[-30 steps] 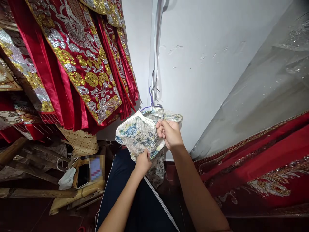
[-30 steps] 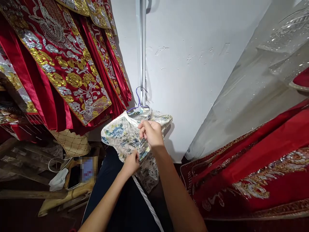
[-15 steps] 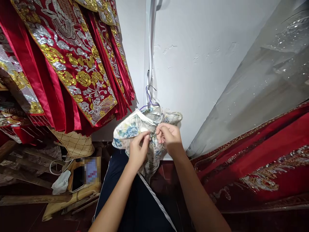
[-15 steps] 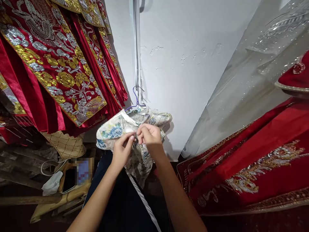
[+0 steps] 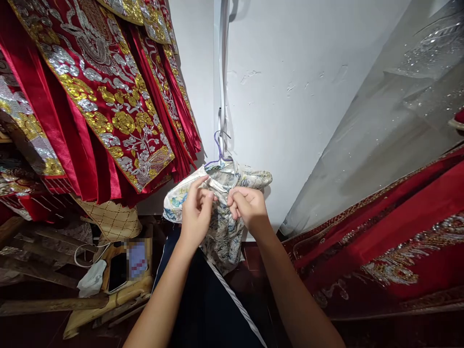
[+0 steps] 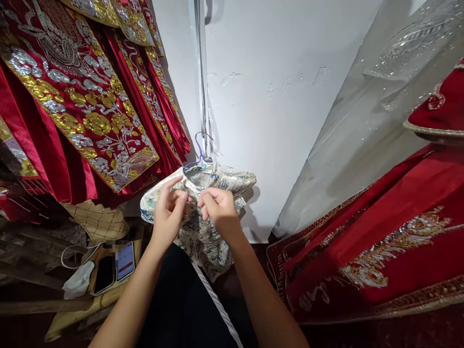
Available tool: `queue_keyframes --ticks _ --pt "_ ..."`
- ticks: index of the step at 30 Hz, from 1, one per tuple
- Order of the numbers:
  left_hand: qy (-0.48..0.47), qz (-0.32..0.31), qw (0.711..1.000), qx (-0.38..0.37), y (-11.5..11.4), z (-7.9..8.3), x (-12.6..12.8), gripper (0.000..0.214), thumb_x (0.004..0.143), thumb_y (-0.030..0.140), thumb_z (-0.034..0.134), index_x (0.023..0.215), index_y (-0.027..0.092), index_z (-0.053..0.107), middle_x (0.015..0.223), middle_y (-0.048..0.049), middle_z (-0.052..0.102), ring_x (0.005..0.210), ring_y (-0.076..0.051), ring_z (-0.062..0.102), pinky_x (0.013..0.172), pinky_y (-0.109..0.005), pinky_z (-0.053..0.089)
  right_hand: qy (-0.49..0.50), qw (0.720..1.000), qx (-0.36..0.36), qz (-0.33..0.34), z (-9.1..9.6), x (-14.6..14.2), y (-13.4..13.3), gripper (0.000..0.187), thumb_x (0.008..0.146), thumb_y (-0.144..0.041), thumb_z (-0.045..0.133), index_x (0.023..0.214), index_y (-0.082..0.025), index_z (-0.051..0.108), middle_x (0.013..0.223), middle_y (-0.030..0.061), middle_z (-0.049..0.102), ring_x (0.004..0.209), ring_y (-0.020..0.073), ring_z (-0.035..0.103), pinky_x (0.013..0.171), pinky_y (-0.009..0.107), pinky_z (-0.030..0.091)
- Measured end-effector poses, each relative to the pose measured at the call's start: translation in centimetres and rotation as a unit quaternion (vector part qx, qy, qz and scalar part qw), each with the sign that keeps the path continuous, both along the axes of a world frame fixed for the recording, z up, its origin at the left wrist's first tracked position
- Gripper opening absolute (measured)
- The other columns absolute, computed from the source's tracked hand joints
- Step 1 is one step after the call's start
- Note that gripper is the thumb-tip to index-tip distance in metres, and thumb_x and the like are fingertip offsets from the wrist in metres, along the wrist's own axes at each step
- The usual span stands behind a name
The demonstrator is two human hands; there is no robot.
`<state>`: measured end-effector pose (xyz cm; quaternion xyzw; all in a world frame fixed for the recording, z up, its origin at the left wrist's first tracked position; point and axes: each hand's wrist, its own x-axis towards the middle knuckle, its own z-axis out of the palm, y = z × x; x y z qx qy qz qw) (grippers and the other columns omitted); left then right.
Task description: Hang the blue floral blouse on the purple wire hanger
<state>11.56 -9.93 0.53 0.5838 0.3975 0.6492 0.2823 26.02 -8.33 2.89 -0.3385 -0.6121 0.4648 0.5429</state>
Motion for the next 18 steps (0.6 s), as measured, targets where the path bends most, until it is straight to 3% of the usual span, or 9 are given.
queue_keyframes --ticks 3,5,9,12,15,16,18 --pt "0.123 0.008 0.992 0.033 0.9 0.6 -0.1 0.021 0.095 0.035 0.057 0.106 0.02 0.067 0.079 -0.0018 0.063 0.067 -0.014 0.057 0.062 -0.025 0.044 -0.019 1.0 0.009 0.005 0.4 -0.3 0.0 0.023 0.081 -0.025 0.052 0.06 -0.018 0.058 0.039 -0.0037 0.049 0.037 0.008 0.042 0.041 0.02 0.029" --pt "0.143 0.018 0.988 0.055 1.1 0.9 -0.1 0.018 0.096 0.034 0.056 0.098 0.019 0.066 0.082 -0.0025 0.064 0.07 -0.015 0.058 0.066 -0.025 0.044 -0.028 1.0 0.01 -0.006 0.0 -0.6 0.6 0.025 0.082 -0.027 0.052 0.06 -0.018 0.058 0.039 -0.0035 0.049 0.037 0.008 0.041 0.041 0.02 0.029" --pt "0.113 0.041 0.989 0.087 0.7 1.8 -0.6 0.017 0.097 0.033 0.055 0.098 0.018 0.063 0.082 -0.0017 0.062 0.074 -0.015 0.059 0.071 -0.026 0.046 -0.061 0.998 -0.017 -0.015 -3.2 -1.0 2.9 0.025 0.081 -0.028 0.054 0.059 -0.018 0.058 0.038 -0.0035 0.049 0.036 0.0087 0.042 0.041 0.021 0.031" --pt "0.026 0.116 0.984 0.13 0.5 2.2 -2.5 0.017 0.096 0.033 0.058 0.098 0.017 0.063 0.089 -0.0028 0.063 0.081 -0.014 0.06 0.076 -0.025 0.047 -0.088 0.994 -0.066 -0.013 -6.7 -0.5 3.7 0.026 0.08 -0.028 0.055 0.056 -0.018 0.057 0.038 -0.0032 0.049 0.037 0.0096 0.043 0.043 0.022 0.033" --pt "-0.124 0.179 0.967 0.136 0.6 1.1 -6.1 0.014 0.091 0.031 0.063 0.098 0.018 0.063 0.087 -0.0009 0.061 0.079 -0.012 0.058 0.077 -0.024 0.048 -0.098 0.991 -0.094 -0.021 -9.1 0.3 2.6 0.028 0.081 -0.027 0.052 0.055 -0.019 0.057 0.038 -0.0028 0.048 0.037 0.0096 0.041 0.044 0.023 0.032" --pt "-0.181 0.178 0.96 0.122 0.6 0.3 -7.4 0.013 0.09 0.03 0.062 0.097 0.019 0.062 0.085 -0.0004 0.06 0.079 -0.012 0.058 0.078 -0.024 0.05 -0.096 0.991 -0.091 -0.019 -9.5 0.5 1.9 0.028 0.081 -0.026 0.051 0.055 -0.019 0.057 0.038 -0.0028 0.048 0.038 0.0095 0.04 0.044 0.023 0.032" --pt "-0.276 0.109 0.953 0.069 0.5 -2.0 -9.4 0.012 0.093 0.03 0.053 0.096 0.022 0.061 0.091 -0.0028 0.063 0.091 -0.016 0.061 0.088 -0.032 0.052 -0.084 0.993 -0.082 0.003 -9.8 0.5 0.4 0.027 0.08 -0.023 0.049 0.055 -0.019 0.057 0.038 -0.0028 0.048 0.038 0.0095 0.041 0.045 0.023 0.031"
